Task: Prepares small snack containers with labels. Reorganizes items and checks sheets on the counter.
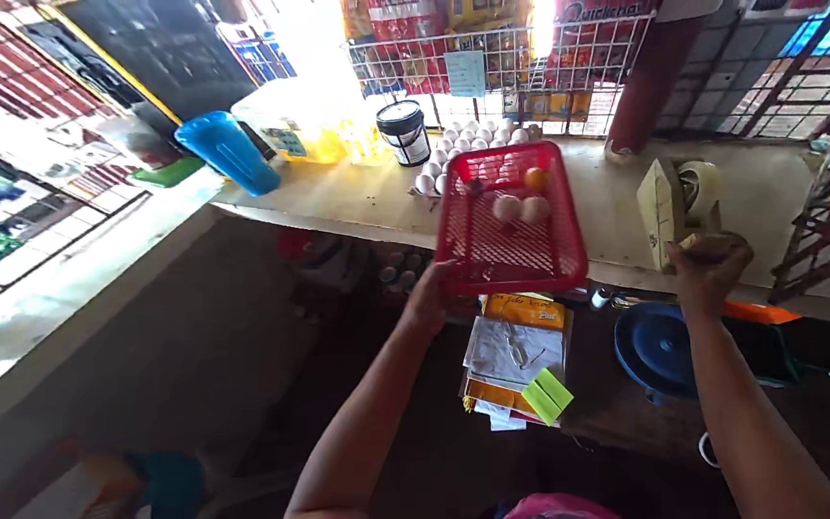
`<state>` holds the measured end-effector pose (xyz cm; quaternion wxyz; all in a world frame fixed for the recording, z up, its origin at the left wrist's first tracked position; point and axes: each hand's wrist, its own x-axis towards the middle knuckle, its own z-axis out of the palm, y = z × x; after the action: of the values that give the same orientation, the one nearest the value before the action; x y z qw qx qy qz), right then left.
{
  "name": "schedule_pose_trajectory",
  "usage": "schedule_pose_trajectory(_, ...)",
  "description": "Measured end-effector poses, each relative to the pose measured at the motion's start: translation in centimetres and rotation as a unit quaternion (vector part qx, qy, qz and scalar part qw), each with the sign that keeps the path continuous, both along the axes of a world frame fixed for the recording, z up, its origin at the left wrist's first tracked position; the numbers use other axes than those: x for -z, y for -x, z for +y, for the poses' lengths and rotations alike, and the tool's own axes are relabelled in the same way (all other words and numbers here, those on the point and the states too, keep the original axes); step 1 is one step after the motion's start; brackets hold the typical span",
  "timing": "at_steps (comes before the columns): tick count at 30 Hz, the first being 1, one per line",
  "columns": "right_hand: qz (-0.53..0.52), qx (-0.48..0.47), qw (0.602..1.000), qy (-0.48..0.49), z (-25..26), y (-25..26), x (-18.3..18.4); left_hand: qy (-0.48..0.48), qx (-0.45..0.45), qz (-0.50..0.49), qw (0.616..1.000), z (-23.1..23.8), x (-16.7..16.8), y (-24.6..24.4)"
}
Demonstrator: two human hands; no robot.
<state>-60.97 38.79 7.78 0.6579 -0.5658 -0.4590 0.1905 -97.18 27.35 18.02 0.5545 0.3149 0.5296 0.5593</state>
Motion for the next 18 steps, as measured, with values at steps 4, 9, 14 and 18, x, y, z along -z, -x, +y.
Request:
schedule_pose_trajectory(4, -0.024, -0.027, 0.999, 0.035, -2.1, -0.8, -0.3, 0.005, 0.091, -0.034, 0.995, 2.0, 3.5, -3.9)
schedule_pose_trajectory(9, -0.168, 0.0, 0.984, -0.051, -8.6, -0.5, -0.1, -0.031, 0.125, -0.042, 0.991, 3.3, 5.7, -6.0)
schedule_pose_trajectory(14, -0.269, -0.022, 0.95, -0.155, -11.0, 1.3, -0.7, -0.011, 0.12, -0.017, 0.993, 4.4, 5.7, -6.7)
schedule_pose_trajectory(18, -0.349, -0.062, 0.919, -0.173, -10.9, 2.6, -1.9, 0.026, 0.103, -0.008, 0.994, 5.0, 5.5, -7.5)
